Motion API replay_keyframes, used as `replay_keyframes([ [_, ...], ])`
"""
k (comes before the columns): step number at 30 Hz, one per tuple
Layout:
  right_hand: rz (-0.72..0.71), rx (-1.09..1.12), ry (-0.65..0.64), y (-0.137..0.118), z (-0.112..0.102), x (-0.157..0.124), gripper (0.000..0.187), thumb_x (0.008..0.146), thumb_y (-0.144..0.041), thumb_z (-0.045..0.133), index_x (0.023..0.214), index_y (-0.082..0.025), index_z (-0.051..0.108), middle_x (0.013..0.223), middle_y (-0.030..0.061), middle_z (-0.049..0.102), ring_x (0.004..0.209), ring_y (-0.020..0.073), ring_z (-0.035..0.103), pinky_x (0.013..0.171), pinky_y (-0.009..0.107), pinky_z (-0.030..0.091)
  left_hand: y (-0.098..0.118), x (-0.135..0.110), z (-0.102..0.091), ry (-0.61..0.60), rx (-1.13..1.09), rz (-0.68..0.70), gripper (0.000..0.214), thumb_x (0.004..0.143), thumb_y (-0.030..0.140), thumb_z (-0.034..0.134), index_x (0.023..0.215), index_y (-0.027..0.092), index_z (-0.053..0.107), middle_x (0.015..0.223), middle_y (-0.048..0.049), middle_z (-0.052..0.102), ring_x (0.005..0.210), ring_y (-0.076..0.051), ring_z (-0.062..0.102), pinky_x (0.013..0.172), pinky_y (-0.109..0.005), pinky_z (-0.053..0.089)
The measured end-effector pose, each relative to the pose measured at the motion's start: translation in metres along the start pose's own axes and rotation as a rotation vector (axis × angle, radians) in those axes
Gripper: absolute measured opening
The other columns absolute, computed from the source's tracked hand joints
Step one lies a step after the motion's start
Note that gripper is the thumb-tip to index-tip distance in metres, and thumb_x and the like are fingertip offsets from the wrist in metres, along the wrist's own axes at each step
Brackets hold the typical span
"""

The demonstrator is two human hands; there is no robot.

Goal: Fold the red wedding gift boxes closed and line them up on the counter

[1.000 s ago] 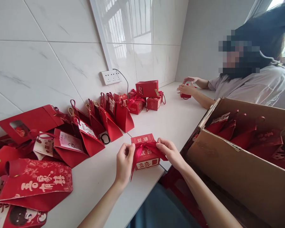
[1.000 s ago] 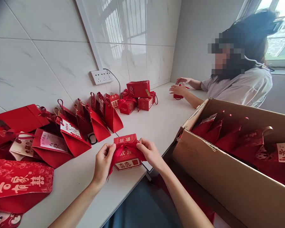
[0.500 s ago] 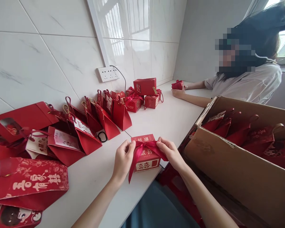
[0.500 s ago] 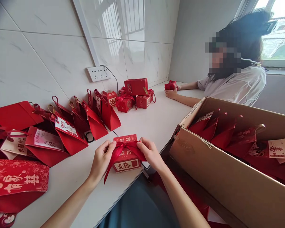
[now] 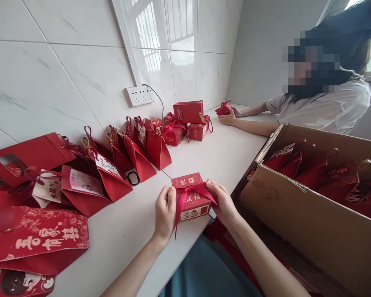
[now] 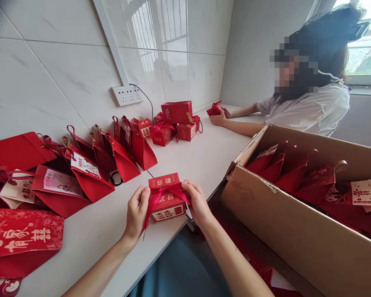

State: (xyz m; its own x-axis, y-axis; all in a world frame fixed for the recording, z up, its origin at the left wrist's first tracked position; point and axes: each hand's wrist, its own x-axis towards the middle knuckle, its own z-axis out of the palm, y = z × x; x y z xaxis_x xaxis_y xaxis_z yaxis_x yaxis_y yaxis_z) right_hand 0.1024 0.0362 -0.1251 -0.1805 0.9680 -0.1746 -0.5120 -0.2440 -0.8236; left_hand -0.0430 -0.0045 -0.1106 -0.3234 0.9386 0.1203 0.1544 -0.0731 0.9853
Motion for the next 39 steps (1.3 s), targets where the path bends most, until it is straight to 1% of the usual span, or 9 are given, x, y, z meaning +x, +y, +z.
replay_keyframes([
  [6,-0.069,-0.181,-0.096,-0.006,-0.016,0.005,0.044,0.066,-0.055,0.074,0.069,-0.019,0.048,0.061,-0.0048,0.05,0.052,0.0084,0.042,0.05,0.02,0.033,0.002,0.009,-0.004,-0.046,0.019,-0.029,0.042,0.084,0.049,0.049,0.063,0.021,0.026,0.059,0.0059,0.028,0.053,-0.008,0.028,0.048,-0.019,0.028],
  [9,-0.259,-0.416,-0.236,-0.016,-0.031,0.007,0.058,0.061,-0.058,0.077,0.101,-0.023,0.054,0.104,0.0043,0.06,0.089,0.0181,0.059,0.073,0.028,0.047,0.003,0.018,-0.01,-0.111,0.042,-0.036,0.043,0.083,0.049,0.051,0.061,0.02,0.027,0.056,0.0057,0.03,0.051,-0.008,0.029,0.047,-0.02,0.027],
  [12,-0.308,-0.732,-0.416,-0.025,-0.039,0.009,0.099,0.057,-0.045,0.083,0.14,-0.027,0.032,0.148,0.0129,0.032,0.133,0.0296,0.039,0.105,0.045,0.037,0.007,0.025,-0.015,-0.146,0.077,0.003,0.037,0.082,0.046,0.054,0.062,0.019,0.038,0.057,0.0042,0.04,0.053,-0.009,0.038,0.049,-0.02,0.032],
  [15,-0.343,-0.888,-0.495,-0.025,-0.038,0.008,0.105,0.065,-0.032,0.078,0.148,-0.028,0.015,0.149,0.0164,0.03,0.135,0.0307,0.038,0.107,0.051,0.037,0.017,0.023,-0.017,-0.135,0.107,0.066,0.027,0.083,0.041,0.056,0.07,0.018,0.048,0.065,0.0021,0.05,0.06,-0.011,0.047,0.054,-0.02,0.039],
  [17,-0.494,-0.898,-0.458,-0.019,-0.033,0.004,0.102,0.067,-0.027,0.077,0.149,-0.03,0.015,0.145,0.016,0.037,0.133,0.0302,0.042,0.103,0.051,0.043,0.026,0.015,-0.016,-0.092,0.158,0.224,0.021,0.086,0.035,0.055,0.073,0.018,0.051,0.07,0.0017,0.051,0.064,-0.011,0.05,0.057,-0.02,0.042],
  [22,-0.971,-0.801,-0.199,-0.005,-0.021,-0.015,0.099,0.07,-0.02,0.077,0.147,-0.039,0.018,0.146,0.0117,0.033,0.136,0.0288,0.038,0.099,0.048,0.049,0.047,-0.016,-0.01,0.029,0.426,1.096,0.008,0.083,0.011,0.064,0.081,0.018,0.06,0.074,0.0017,0.05,0.07,-0.01,0.052,0.086,-0.032,0.053],
  [25,-1.073,-0.681,-0.177,-0.004,-0.017,-0.025,0.098,0.07,-0.018,0.078,0.146,-0.04,0.02,0.149,0.0107,0.029,0.139,0.0285,0.032,0.1,0.047,0.049,0.057,-0.029,-0.008,0.031,0.516,1.282,0.011,0.078,0.007,0.069,0.081,0.016,0.065,0.068,0.0029,0.047,0.067,-0.01,0.049,0.098,-0.046,0.051],
  [34,-1.136,-0.69,-0.142,-0.017,-0.019,-0.037,0.096,0.067,-0.016,0.08,0.142,-0.038,0.026,0.147,0.011,0.032,0.137,0.0317,0.035,0.098,0.049,0.05,0.07,-0.039,-0.011,0.033,0.424,1.29,0.011,0.079,0.007,0.068,0.083,0.018,0.066,0.064,0.0038,0.048,0.068,-0.01,0.049,0.096,-0.042,0.054],
  [39,-0.789,-0.566,0.026,-0.03,-0.021,-0.046,0.093,0.06,-0.03,0.083,0.137,-0.034,0.032,0.138,0.0112,0.045,0.126,0.032,0.048,0.1,0.05,0.047,0.053,-0.006,-0.022,0.08,0.231,0.507,0.019,0.087,0.029,0.058,0.071,0.02,0.057,0.061,0.0033,0.053,0.058,-0.011,0.054,0.056,-0.02,0.049],
])
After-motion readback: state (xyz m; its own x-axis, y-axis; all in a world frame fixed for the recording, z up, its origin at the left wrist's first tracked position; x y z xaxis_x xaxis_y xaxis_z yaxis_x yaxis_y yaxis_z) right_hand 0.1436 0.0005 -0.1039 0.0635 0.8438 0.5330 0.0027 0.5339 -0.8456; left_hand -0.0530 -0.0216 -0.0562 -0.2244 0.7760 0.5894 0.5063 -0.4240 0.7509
